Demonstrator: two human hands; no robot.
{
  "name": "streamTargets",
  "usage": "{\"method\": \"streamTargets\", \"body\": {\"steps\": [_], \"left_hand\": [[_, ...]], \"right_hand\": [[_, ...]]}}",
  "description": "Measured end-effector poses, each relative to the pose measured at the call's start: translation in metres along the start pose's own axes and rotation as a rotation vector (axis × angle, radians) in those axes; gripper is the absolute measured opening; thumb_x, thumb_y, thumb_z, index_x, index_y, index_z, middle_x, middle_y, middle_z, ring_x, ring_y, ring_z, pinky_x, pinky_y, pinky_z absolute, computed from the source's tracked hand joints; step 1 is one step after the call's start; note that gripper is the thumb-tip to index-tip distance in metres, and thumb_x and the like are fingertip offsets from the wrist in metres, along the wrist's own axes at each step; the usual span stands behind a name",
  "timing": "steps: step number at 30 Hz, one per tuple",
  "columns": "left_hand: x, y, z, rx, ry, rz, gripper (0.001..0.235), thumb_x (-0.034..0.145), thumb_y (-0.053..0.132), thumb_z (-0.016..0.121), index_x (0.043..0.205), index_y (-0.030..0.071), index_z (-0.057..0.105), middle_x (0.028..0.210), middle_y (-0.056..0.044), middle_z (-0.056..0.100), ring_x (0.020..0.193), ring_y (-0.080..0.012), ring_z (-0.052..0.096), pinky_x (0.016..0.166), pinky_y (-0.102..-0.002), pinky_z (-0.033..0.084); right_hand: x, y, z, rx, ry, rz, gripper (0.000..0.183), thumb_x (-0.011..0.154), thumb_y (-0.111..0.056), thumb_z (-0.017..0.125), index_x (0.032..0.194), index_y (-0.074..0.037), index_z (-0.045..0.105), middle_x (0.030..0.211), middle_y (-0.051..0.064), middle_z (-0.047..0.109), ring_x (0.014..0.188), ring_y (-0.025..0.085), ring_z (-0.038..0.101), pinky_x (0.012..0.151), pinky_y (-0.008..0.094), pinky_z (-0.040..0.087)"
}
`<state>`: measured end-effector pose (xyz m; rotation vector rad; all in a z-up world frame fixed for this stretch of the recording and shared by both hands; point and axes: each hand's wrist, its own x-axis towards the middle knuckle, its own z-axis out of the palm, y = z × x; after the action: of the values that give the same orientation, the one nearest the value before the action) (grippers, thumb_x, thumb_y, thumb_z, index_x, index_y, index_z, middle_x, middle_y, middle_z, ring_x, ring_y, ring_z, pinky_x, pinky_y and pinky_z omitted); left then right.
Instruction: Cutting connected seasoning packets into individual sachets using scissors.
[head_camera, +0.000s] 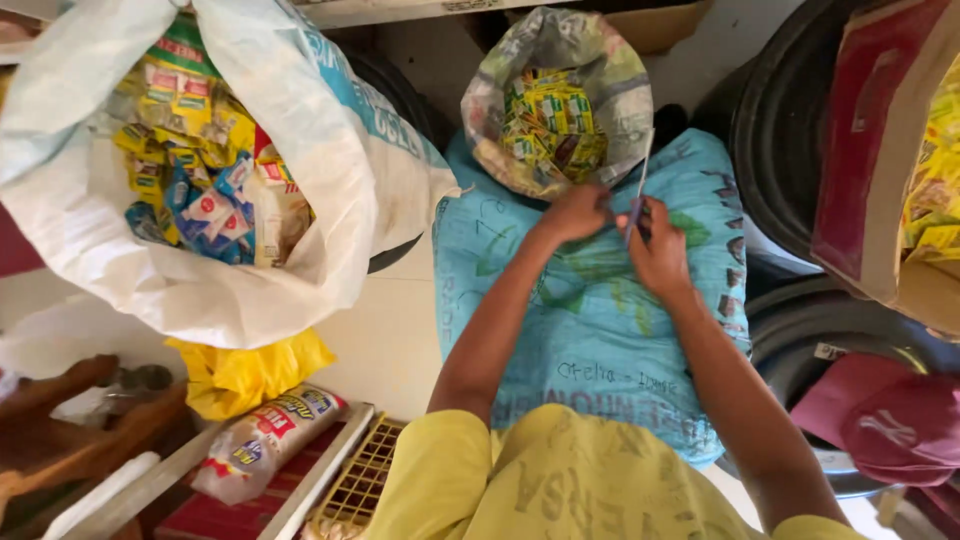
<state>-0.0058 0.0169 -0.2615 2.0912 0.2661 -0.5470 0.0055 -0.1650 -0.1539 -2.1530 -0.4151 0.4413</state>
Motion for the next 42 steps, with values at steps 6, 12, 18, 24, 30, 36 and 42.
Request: {"method": "streamTargets", "body": {"steps": [6,12,18,24,30,36,42], "left_hand": [[0.087,-0.044,-0.027,-0.020,0.168,-0.086,0.050,0.092,0.041,0.053,0.116,0.001,0.070,0.116,-0.028,0.071,0.113,-0.0531,0.065,0.100,-0.065,0.052],[0.130,-0.093,0.117,0.140,0.422,-1.129,0.058,0.095,0.039,0.058,0.146,0.011,0.057,0.142,-0.014,0.063,0.135,-0.0291,0.059,0.111,-0.041,0.048],[0.116,-0.100,0.027,0.267,-0.326,-0.347,0.051,0.094,0.036,0.054,0.130,0.002,0.068,0.133,-0.027,0.065,0.123,-0.0474,0.063,0.100,-0.057,0.058],[0.148,-0.155,0.077,-0.080,-0.244,-0.315,0.062,0.097,0.028,0.057,0.153,0.004,0.048,0.157,-0.031,0.040,0.138,-0.0540,0.048,0.113,-0.059,0.048],[0.111,-0.133,0.021,-0.272,0.052,-0.054,0.057,0.089,0.021,0.067,0.140,-0.003,0.057,0.136,-0.029,0.057,0.127,-0.0497,0.057,0.110,-0.057,0.049],[0.048,-0.047,-0.066,-0.572,0.164,0.265,0.045,0.113,0.020,0.051,0.151,-0.002,0.043,0.149,-0.029,0.039,0.138,-0.0537,0.043,0.114,-0.068,0.040],[-0.049,0.065,-0.161,-0.670,0.249,0.463,0.043,0.111,0.027,0.062,0.149,0.009,0.056,0.153,-0.012,0.045,0.146,-0.0322,0.040,0.120,-0.065,0.029]], "right_hand": [[-0.001,0.014,-0.002,0.011,0.009,0.088,0.030,0.108,-0.034,0.062,0.131,-0.017,0.054,0.101,0.000,0.078,0.092,0.025,0.074,0.084,0.039,0.054],[0.002,0.000,-0.011,0.090,-0.007,0.153,0.026,0.111,-0.024,0.059,0.131,-0.011,0.052,0.101,0.007,0.078,0.093,0.027,0.074,0.085,0.038,0.054],[0.007,-0.001,-0.013,0.084,-0.008,0.166,0.027,0.110,-0.022,0.060,0.132,-0.010,0.053,0.100,0.007,0.078,0.092,0.028,0.074,0.084,0.038,0.054],[0.008,-0.006,-0.012,0.067,-0.004,0.217,0.028,0.108,-0.025,0.061,0.131,-0.011,0.054,0.100,0.005,0.079,0.092,0.027,0.074,0.084,0.038,0.053],[0.009,-0.012,-0.013,0.070,0.018,0.205,0.029,0.106,-0.028,0.063,0.129,-0.012,0.056,0.100,0.002,0.079,0.095,0.025,0.074,0.088,0.037,0.053],[0.004,-0.007,-0.012,0.162,0.071,0.220,0.029,0.106,-0.028,0.063,0.129,-0.012,0.057,0.100,0.002,0.079,0.086,0.023,0.074,0.077,0.034,0.051],[0.015,-0.005,-0.010,0.182,0.147,0.127,0.032,0.108,-0.028,0.066,0.132,-0.011,0.056,0.105,0.008,0.077,0.090,0.024,0.073,0.076,0.035,0.053]]}}
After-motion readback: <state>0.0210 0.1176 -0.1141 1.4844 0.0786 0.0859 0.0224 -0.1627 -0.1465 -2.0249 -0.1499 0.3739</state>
